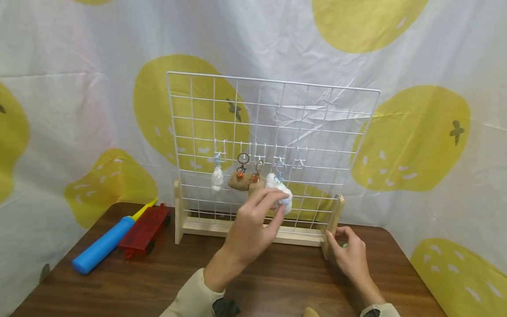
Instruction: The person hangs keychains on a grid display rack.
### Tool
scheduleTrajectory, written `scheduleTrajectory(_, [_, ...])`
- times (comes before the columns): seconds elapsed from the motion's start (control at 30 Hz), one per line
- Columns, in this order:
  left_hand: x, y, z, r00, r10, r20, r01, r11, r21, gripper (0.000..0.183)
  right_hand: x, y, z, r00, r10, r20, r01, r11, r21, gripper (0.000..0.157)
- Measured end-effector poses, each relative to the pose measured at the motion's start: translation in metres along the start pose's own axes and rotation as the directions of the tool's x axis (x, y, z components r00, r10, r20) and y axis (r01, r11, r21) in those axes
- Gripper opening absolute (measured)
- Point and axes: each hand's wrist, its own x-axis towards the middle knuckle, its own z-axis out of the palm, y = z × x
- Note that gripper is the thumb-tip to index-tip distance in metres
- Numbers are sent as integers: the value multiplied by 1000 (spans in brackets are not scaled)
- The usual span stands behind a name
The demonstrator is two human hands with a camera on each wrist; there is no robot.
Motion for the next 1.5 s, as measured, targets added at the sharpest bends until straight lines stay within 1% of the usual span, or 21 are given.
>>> scheduleTrajectory(0.07, [-13,4,5,997,41,63,-36,996,-77,24,1,0,0,1000,-2,-5,2,1000,0,16])
scheduleTrajectory(0.13, [-27,6,11,985,78,157,-55,988,-144,23,1,0,-1,1000,-2,-6,2,1000,-1,16])
scheduleTrajectory(0.17, [-34,6,14,972,95,215,-55,981,-185,22,1,0,-1,1000,-1,-4,1,1000,-2,16])
scheduleTrajectory(0.23, [-50,6,19,932,131,338,-40,964,-264,18,1,-1,-1,1000,3,1,-3,1000,-2,17])
scheduleTrajectory(0.27, [-58,6,22,905,155,396,-36,955,-293,15,0,-1,-1,1000,2,4,-2,1000,-1,17])
scheduleTrajectory(0.37, [-80,4,28,805,227,547,-18,933,-361,9,0,-1,-1,1000,-2,1,2,1000,1,17])
scheduleTrajectory(0.47, [-97,3,32,715,285,639,-23,922,-387,6,0,-1,-1,1000,-12,-5,12,1000,1,17])
scheduleTrajectory(0.53, [-105,1,33,657,296,693,8,917,-400,7,0,-1,-1,1000,-16,-4,16,1000,4,17])
scheduleTrajectory(0.6, [-111,-1,33,597,301,743,61,907,-416,9,0,-1,-1,1000,-14,3,14,1000,6,17])
scheduleTrajectory(0.67, [-116,-2,32,527,298,796,129,898,-422,9,1,-1,-1,1000,-10,11,9,1000,5,17])
scheduleTrajectory(0.73, [-120,-3,31,475,312,823,156,890,-427,10,1,-1,-1,1000,-1,21,1,1000,-1,18])
scheduleTrajectory(0.8, [-123,-3,29,440,331,835,169,882,-439,9,2,-1,-3,1000,6,27,-6,1000,-8,19])
scheduleTrajectory(0.83, [-124,-3,28,427,337,839,177,878,-444,10,2,0,-4,1000,10,30,-10,1000,-11,20])
scheduleTrajectory(0.93, [-126,-2,27,416,363,834,174,868,-465,11,3,0,-6,999,28,39,-28,999,-19,21])
scheduleTrajectory(1.0, [-127,-1,26,410,381,829,155,866,-475,13,3,-1,-7,998,40,50,-39,999,-21,22])
scheduleTrajectory(1.07, [-127,2,25,401,393,827,115,874,-472,16,2,-2,-8,997,50,66,-48,999,-19,23])
scheduleTrajectory(1.2, [-128,6,23,376,391,840,45,898,-438,21,2,-6,-11,992,66,111,-68,998,12,24])
scheduleTrajectory(1.27, [-127,7,23,375,390,841,29,902,-431,23,2,-6,-12,988,79,135,-84,996,29,24])
scheduleTrajectory(1.37, [-126,7,22,386,400,831,13,899,-439,22,3,-6,-12,982,94,164,-102,994,41,24])
scheduleTrajectory(1.43, [-126,7,22,390,403,828,7,898,-441,22,3,-6,-12,979,105,174,-115,992,48,24])
scheduleTrajectory(1.5, [-127,6,23,385,403,830,1,900,-437,22,2,-5,-12,977,111,184,-126,990,70,24])
